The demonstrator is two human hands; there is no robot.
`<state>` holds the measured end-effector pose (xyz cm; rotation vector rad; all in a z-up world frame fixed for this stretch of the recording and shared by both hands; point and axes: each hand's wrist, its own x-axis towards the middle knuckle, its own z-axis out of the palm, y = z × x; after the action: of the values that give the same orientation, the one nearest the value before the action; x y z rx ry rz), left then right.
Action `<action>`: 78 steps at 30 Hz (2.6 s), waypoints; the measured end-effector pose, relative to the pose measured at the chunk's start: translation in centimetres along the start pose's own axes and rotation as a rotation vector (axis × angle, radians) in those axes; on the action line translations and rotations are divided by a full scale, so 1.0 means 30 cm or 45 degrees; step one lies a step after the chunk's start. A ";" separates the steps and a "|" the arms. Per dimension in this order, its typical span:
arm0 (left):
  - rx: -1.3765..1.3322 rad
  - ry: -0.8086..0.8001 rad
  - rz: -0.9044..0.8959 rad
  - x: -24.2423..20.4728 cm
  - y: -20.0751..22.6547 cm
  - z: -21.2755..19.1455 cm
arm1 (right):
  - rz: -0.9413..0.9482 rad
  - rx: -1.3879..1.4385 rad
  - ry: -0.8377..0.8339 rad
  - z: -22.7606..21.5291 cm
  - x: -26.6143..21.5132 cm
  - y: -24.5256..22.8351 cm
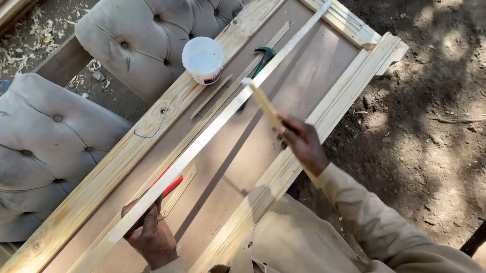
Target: The person dips a thin wooden stick into a small bucket of white glue and spreads the glue along thin wooden strips laid on a large wooden frame panel, working along each strip. They then pick up a hammer and hammer nails along the frame edge.
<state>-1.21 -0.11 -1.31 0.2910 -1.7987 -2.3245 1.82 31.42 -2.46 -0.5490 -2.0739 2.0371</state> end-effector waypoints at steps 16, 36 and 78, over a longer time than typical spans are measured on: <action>0.100 0.090 0.022 0.015 0.009 0.021 | -0.682 -0.920 0.451 -0.275 0.368 0.280; -0.110 0.178 -0.115 -0.031 -0.072 -0.010 | -0.684 -1.937 -0.166 0.170 0.752 -0.148; -0.457 0.074 -0.195 -0.017 -0.136 -0.050 | 0.394 -0.521 -0.283 0.084 0.590 -0.239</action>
<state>-0.42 -0.38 -5.60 0.4463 -1.3405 -2.6540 -16.29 35.95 2.31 -0.7808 -2.7161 1.8965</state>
